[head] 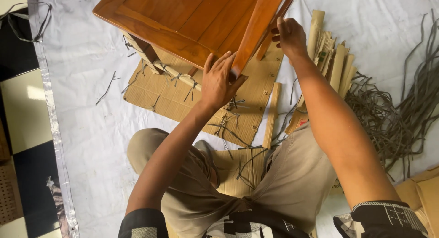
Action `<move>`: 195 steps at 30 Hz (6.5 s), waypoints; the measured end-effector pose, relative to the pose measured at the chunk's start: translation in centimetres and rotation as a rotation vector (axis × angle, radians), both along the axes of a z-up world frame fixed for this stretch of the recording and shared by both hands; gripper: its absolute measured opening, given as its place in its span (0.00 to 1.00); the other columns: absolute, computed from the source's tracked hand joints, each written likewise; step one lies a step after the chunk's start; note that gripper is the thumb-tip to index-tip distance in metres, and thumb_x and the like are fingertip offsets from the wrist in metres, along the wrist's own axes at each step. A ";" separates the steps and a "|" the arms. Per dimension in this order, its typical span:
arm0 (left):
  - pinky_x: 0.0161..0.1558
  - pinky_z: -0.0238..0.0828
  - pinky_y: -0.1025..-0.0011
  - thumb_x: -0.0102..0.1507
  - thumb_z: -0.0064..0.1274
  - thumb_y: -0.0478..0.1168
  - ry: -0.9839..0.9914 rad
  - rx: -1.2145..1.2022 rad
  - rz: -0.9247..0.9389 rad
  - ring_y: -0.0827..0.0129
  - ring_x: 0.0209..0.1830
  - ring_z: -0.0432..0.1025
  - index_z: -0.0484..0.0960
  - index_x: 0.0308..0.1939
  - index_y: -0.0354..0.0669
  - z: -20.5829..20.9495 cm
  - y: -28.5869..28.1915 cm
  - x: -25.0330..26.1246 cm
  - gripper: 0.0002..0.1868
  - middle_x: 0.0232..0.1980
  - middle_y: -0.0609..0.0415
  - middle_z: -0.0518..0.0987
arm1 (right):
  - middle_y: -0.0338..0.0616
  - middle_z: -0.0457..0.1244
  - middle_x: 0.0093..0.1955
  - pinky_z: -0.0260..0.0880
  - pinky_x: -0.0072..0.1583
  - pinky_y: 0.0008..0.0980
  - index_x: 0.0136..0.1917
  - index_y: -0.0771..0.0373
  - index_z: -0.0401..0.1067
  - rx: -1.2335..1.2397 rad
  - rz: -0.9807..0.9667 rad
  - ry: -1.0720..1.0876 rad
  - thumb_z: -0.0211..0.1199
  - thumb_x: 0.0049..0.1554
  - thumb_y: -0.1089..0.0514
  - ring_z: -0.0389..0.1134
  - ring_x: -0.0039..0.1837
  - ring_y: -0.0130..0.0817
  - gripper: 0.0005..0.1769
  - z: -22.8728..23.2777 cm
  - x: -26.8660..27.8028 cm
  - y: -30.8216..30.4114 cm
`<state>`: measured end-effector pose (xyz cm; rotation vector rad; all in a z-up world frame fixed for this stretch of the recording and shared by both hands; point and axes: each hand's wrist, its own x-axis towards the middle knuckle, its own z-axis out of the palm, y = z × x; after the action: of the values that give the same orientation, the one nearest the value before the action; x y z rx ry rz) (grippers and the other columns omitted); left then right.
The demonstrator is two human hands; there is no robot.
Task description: Wrapping the legs of a wooden chair with protective cardboard and plastic ties for shipment or storage.
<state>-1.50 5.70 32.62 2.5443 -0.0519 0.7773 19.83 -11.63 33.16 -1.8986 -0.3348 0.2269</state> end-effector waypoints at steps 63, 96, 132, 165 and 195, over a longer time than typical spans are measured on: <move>0.69 0.64 0.41 0.71 0.50 0.44 -0.303 -0.580 0.626 0.48 0.70 0.65 0.51 0.78 0.44 -2.7 7.4 -2.1 0.35 0.67 0.39 0.67 | 0.47 0.49 0.82 0.58 0.69 0.39 0.80 0.63 0.53 0.411 -0.093 0.268 0.39 0.51 0.18 0.52 0.79 0.42 0.60 -9.1 11.4 8.2; 0.91 0.31 0.59 0.59 0.48 0.17 -0.258 -0.334 0.618 0.48 0.90 0.26 0.25 0.83 0.40 -10.4 16.7 2.8 0.58 0.87 0.41 0.25 | 0.43 0.62 0.60 0.62 0.65 0.42 0.62 0.57 0.67 0.216 0.140 0.130 0.45 0.57 0.25 0.62 0.58 0.39 0.38 -6.7 -2.5 1.6; 0.75 0.53 0.52 0.70 0.53 0.39 -0.393 -0.899 0.665 0.45 0.76 0.60 0.66 0.77 0.41 -34.2 4.3 4.6 0.30 0.75 0.34 0.66 | 0.60 0.71 0.48 0.73 0.53 0.54 0.50 0.62 0.80 -0.720 0.059 0.274 0.51 0.63 0.42 0.73 0.55 0.58 0.24 -38.2 -17.7 -10.5; 0.61 0.75 0.59 0.62 0.58 0.45 0.980 -0.290 -0.066 0.61 0.60 0.77 0.84 0.55 0.59 -39.0 -14.3 -8.5 0.16 0.54 0.58 0.84 | 0.53 0.54 0.75 0.66 0.67 0.52 0.62 0.39 0.78 -0.749 -0.641 -0.180 0.60 0.58 0.62 0.63 0.70 0.60 0.23 -29.0 -17.5 -30.3; 0.50 0.77 0.57 0.64 0.53 0.34 0.372 -0.537 -0.169 0.53 0.49 0.80 0.87 0.49 0.54 -27.1 -15.7 -8.9 0.13 0.46 0.53 0.85 | 0.43 0.67 0.41 0.72 0.54 0.51 0.42 0.51 0.70 -0.384 -0.949 -0.136 0.63 0.50 0.55 0.72 0.50 0.51 0.05 -26.7 -16.8 -17.5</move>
<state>-10.38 -10.03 5.51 2.0928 0.0564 0.2017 3.02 -29.15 6.44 -2.2408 0.5717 -0.5079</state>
